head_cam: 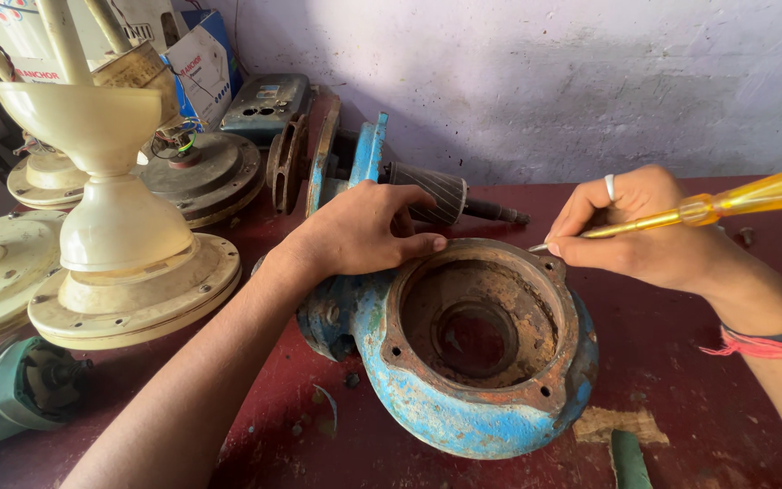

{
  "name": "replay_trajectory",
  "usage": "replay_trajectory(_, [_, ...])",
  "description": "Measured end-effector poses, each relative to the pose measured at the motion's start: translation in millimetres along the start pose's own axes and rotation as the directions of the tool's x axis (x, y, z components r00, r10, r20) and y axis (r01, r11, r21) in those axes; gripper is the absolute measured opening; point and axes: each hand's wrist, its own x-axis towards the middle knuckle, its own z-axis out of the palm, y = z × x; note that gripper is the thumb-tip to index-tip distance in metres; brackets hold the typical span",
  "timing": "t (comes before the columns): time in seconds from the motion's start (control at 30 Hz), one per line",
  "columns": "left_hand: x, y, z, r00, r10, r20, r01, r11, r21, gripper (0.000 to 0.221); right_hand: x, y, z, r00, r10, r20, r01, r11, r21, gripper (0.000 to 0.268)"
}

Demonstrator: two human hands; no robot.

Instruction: The person uses a screwdriver to scrape and clean the inner surface of a blue motor housing. They repeatedly scrape around the rim and interior, removing rust and debris from the component.

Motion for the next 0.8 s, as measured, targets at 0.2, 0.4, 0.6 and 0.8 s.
replay_trajectory(0.2, [2,0,-1,1.0,0.003,-0.004,-0.003,1.0,0.019,0.052,1,4,5,0.999,-0.035,0.029,0.035,0.999,-0.013,0.006])
replay_trajectory(0.4, [0,2,-1,1.0,0.008,-0.01,-0.008,1.0,0.024,0.051,2,0,11,1.0,0.005,-0.017,-0.006,0.998,-0.062,0.006])
replay_trajectory(0.6, [2,1,0,1.0,0.022,-0.017,-0.021,0.999,0.047,0.051,2,-1,13,0.996,0.014,-0.085,-0.017,1.0,-0.025,0.006])
replay_trajectory(0.8, [1,0,0,1.0,0.01,-0.014,-0.01,0.999,0.04,0.052,3,5,14,0.998,-0.043,-0.052,0.042,0.999,-0.016,0.009])
